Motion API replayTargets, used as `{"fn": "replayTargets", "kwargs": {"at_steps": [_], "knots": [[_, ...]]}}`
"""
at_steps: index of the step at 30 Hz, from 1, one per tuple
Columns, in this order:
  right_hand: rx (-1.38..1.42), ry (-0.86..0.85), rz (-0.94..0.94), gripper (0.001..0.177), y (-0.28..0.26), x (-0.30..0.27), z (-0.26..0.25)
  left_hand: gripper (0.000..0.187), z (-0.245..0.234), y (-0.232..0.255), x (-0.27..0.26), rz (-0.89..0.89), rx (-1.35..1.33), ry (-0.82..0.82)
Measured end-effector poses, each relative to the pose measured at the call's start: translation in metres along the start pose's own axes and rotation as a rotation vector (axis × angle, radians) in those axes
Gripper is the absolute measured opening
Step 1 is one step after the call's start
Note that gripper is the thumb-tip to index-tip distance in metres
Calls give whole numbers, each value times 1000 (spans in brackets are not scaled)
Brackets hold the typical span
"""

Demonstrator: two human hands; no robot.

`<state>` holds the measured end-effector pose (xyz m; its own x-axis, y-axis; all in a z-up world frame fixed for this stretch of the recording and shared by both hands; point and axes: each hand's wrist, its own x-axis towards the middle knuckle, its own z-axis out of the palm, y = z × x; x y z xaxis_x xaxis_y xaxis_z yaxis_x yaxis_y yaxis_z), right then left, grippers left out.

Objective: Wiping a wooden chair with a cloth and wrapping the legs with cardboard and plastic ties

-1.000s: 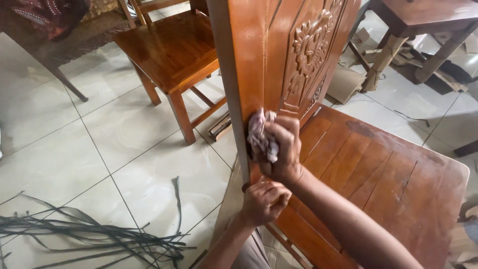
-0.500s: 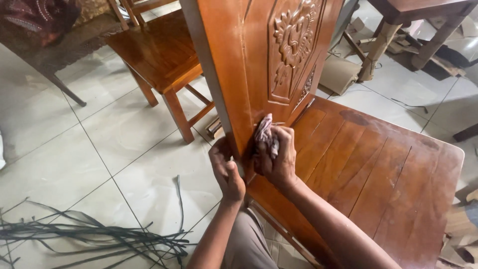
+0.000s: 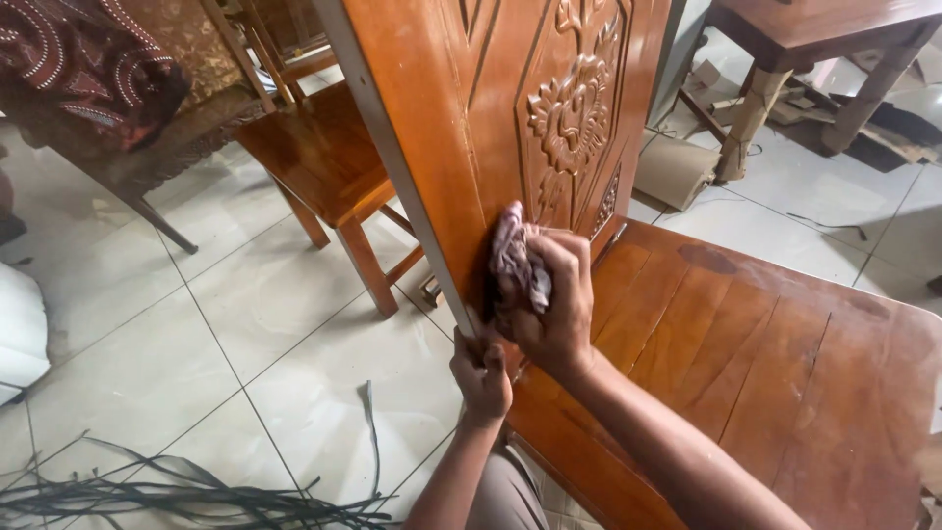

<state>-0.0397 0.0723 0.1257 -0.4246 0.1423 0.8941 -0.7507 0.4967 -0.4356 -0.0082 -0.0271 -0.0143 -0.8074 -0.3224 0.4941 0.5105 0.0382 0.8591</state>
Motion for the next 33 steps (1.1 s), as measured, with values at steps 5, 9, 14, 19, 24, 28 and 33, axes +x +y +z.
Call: {"fn": "replayTargets", "kwargs": {"at_steps": [5, 9, 14, 19, 24, 28, 33], "knots": [[-134, 27, -279, 46, -22, 89, 13, 29, -4, -3, -6, -61, 133, -13], [-247, 91, -373, 43, -8, 120, 17, 28, -3, 10, -2, -90, 149, -44], [-182, 60, -104, 53, -17, 129, 15, 38, 0, 7, -4, -109, 132, -22], [-95, -39, -421, 54, -29, 145, 21, 33, 1, 6, -2, -127, 129, -13], [-181, 92, -241, 28, -17, 189, 19, 24, -1, 7, -3, -105, 102, -21], [-81, 38, -275, 25, -13, 175, 12, 30, 1, 5, -4, -96, 116, -18], [-99, -61, -533, 38, -9, 162, 12, 27, 0, 2, -5, -77, 130, -1]]}}
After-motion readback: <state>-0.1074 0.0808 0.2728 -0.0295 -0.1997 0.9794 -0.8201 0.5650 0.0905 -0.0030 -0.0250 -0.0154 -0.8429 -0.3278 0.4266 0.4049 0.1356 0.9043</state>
